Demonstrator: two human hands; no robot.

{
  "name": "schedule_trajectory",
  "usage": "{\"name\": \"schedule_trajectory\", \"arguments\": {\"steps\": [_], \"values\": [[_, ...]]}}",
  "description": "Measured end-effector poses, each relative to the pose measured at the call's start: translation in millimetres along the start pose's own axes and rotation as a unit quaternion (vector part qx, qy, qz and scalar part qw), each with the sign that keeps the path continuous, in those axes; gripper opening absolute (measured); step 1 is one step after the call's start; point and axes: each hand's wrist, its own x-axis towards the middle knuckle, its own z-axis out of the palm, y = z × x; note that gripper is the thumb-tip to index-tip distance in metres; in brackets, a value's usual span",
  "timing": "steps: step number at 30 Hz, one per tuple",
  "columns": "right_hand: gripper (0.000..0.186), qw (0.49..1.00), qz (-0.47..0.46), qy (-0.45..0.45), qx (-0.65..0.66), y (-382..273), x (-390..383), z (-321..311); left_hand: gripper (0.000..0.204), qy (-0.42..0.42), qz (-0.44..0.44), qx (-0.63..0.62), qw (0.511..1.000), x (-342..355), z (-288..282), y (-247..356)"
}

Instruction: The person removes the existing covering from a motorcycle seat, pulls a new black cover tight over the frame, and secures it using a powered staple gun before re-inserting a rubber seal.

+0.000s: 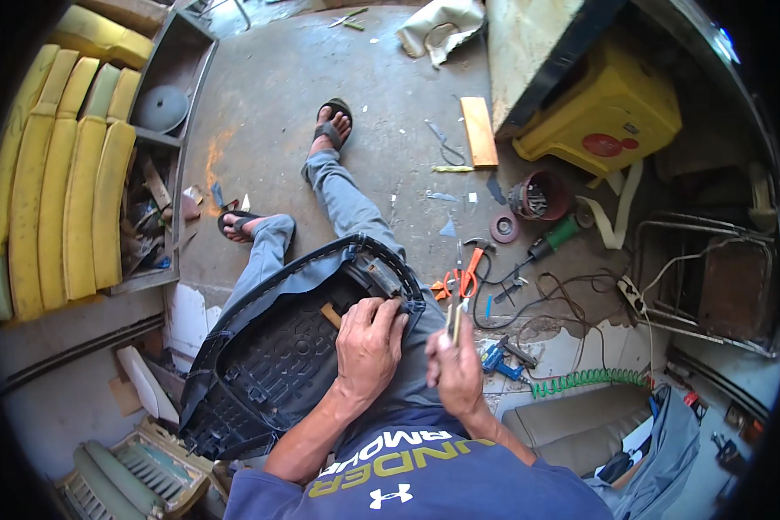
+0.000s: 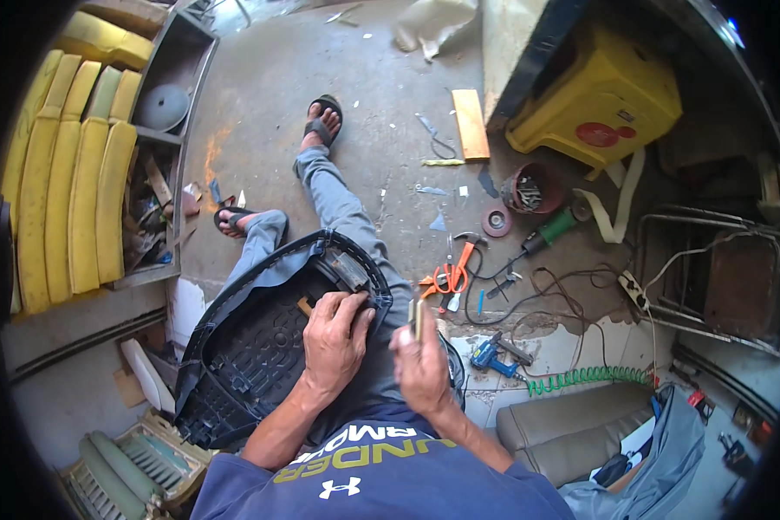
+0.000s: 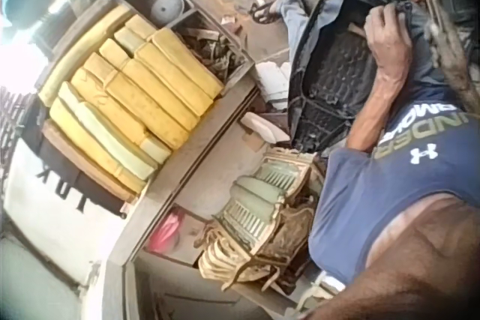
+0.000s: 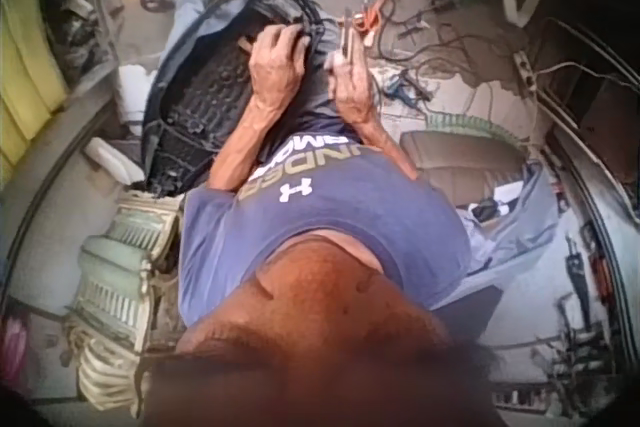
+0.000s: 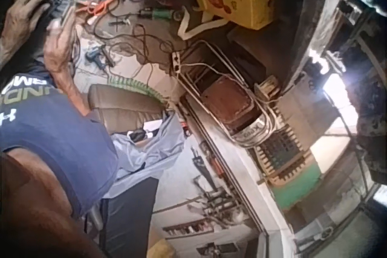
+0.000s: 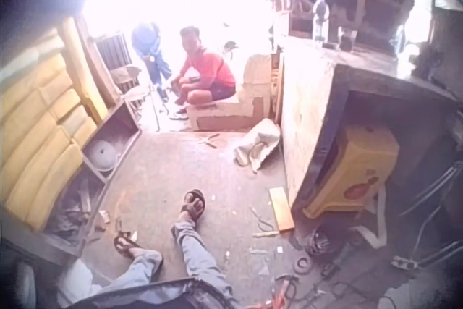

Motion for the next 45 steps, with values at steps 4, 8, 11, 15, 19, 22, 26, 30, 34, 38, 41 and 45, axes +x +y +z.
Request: {"name": "schedule_trajectory", "arguments": {"steps": [4,8,11,15,19,22,26,30,34,38,41,45], "values": [[0.041,0.998,0.026,-0.012,-0.054,-2.8,-16.4,7.5,0.015,0.029,-0.025,-0.005,0.999,-12.3,0.4,5.6],[0.045,0.995,0.046,0.025,-0.087,1.6,-18.9,6.3,0.013,0.045,-0.03,-0.036,0.998,-11.8,5.8,2.1],[0.048,0.991,0.047,0.002,-0.123,0.2,-27.4,13.4,0.01,0.048,-0.046,-0.086,0.994,-7.5,12.3,-6.8],[0.06,0.986,0.024,-0.042,-0.157,-2.4,-31.8,22.7,0.008,0.028,-0.05,-0.167,0.984,-3.0,18.5,-18.1],[0.061,0.978,0.027,-0.048,-0.199,-1.8,-30.8,25.5,0.006,0.022,-0.036,-0.171,0.984,-2.1,21.6,-24.4],[0.062,0.977,0.05,-0.057,-0.202,1.6,-30.6,25.2,0.005,0.015,-0.043,-0.182,0.982,-2.4,24.2,-26.6],[0.062,0.968,0.053,-0.054,-0.238,8.3,-26.7,24.3,0.004,0.027,-0.045,-0.197,0.979,-2.7,27.3,-28.1],[0.064,0.952,-0.03,-0.035,-0.303,14.2,-15.8,27.2,0.004,0.033,-0.025,-0.206,0.978,-3.4,30.7,-31.0],[0.065,0.943,-0.044,-0.014,-0.329,14.6,-14.3,36.5,0.004,0.04,-0.036,-0.237,0.97,-5.1,34.9,-31.0],[0.063,0.985,0.105,-0.004,-0.14,16.2,-25.3,34.4,0.005,0.034,-0.074,-0.249,0.965,-2.3,18.5,-23.0],[0.049,0.994,-0.008,0.092,-0.049,29.1,-27.7,27.3,0.011,0.109,-0.008,-0.137,0.984,7.3,-28.3,-28.3],[0.03,0.986,0.055,0.018,0.155,54.9,-31.1,30.6,0.048,0.061,0.031,0.137,0.988,30.6,-123.9,-86.2]]}}
